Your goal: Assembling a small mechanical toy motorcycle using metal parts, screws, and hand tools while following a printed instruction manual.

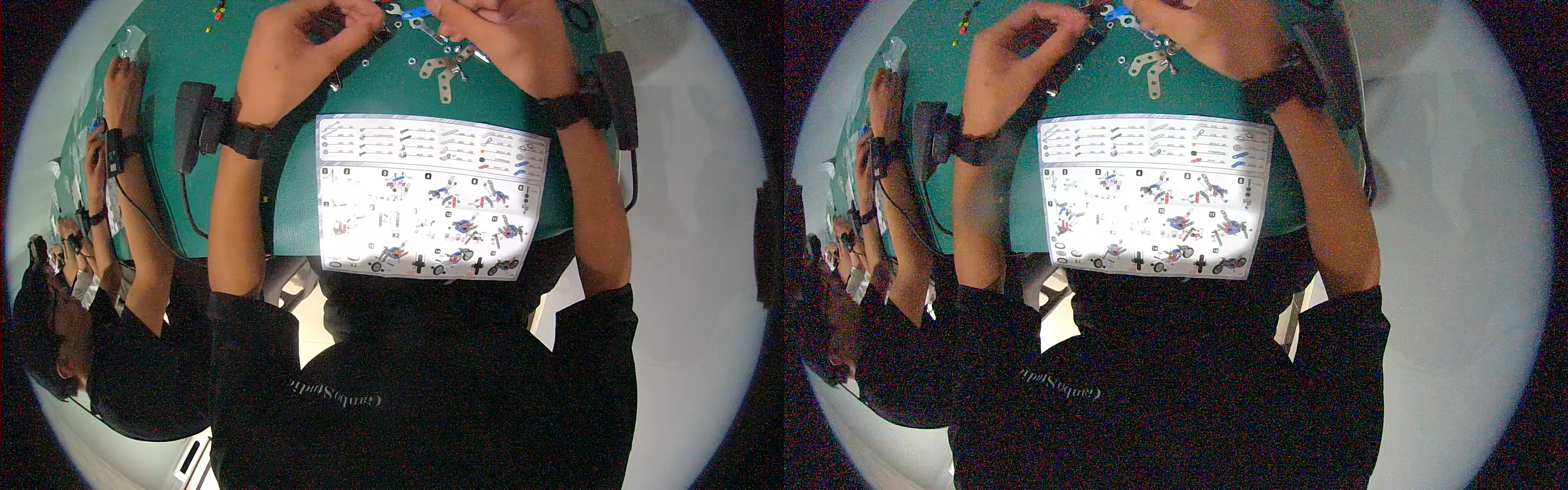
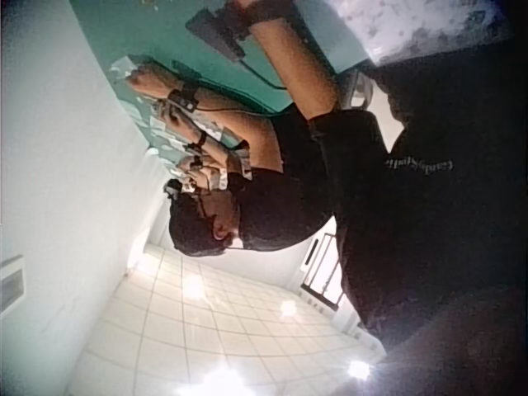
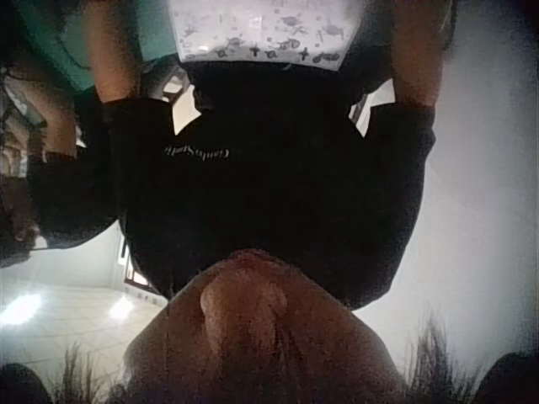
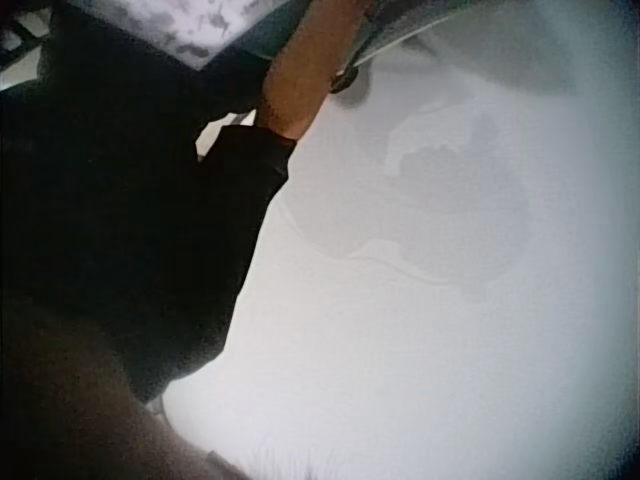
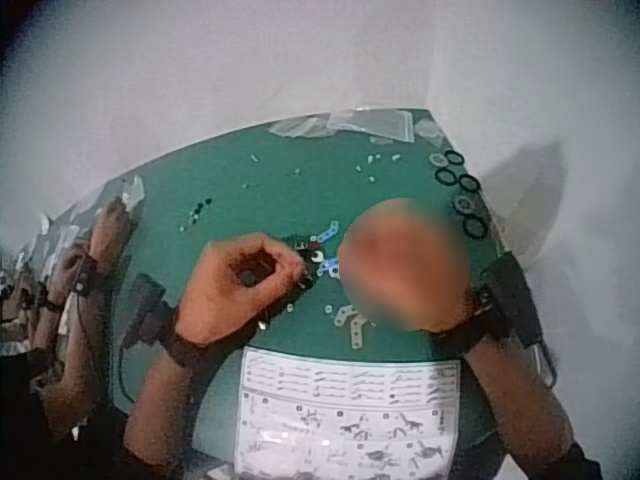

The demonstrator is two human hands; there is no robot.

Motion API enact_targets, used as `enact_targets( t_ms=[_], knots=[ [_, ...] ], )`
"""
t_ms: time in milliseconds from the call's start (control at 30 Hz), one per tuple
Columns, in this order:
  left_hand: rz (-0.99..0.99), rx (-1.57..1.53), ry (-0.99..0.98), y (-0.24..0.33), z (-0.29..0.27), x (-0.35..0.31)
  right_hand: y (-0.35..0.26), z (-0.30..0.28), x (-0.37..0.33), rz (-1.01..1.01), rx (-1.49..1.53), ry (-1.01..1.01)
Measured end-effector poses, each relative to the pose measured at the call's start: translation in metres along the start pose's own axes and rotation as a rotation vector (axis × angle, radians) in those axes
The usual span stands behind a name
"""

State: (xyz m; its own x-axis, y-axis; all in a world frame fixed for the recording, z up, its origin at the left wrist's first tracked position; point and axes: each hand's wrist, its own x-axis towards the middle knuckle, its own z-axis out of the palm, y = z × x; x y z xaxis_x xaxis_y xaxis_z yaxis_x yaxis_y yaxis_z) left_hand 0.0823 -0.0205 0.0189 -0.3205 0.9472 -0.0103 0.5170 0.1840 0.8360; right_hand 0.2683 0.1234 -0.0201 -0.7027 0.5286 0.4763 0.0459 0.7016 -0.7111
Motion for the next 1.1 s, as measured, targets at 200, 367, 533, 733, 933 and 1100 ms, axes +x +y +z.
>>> enact_targets(
  t_ms=[200, 367, 533, 733, 933, 1100],
  knots=[
    [0.063, -0.204, 0.001, -0.015, 0.002, 0.003, -0.012, -0.001, 0.001, 0.214, 0.104, -0.109],
    [0.07, -0.242, -0.044, -0.015, 0.003, 0.001, -0.021, -0.002, 0.003, 0.347, 0.25, -0.154],
    [0.096, -0.25, -0.038, -0.019, 0.003, 0.003, -0.015, 0.002, 0.0, 0.319, 0.337, -0.13],
    [0.152, -0.398, -0.004, -0.03, 0.005, 0.005, -0.019, 0.001, 0.003, 0.35, 0.29, -0.17],
    [0.158, -0.385, -0.038, -0.029, 0.007, 0.004, -0.018, 0.004, 0.001, 0.362, 0.365, -0.162],
    [0.153, -0.352, -0.03, -0.022, 0.007, 0.005, -0.016, 0.005, 0.0, 0.353, 0.362, -0.126]
  ],
)
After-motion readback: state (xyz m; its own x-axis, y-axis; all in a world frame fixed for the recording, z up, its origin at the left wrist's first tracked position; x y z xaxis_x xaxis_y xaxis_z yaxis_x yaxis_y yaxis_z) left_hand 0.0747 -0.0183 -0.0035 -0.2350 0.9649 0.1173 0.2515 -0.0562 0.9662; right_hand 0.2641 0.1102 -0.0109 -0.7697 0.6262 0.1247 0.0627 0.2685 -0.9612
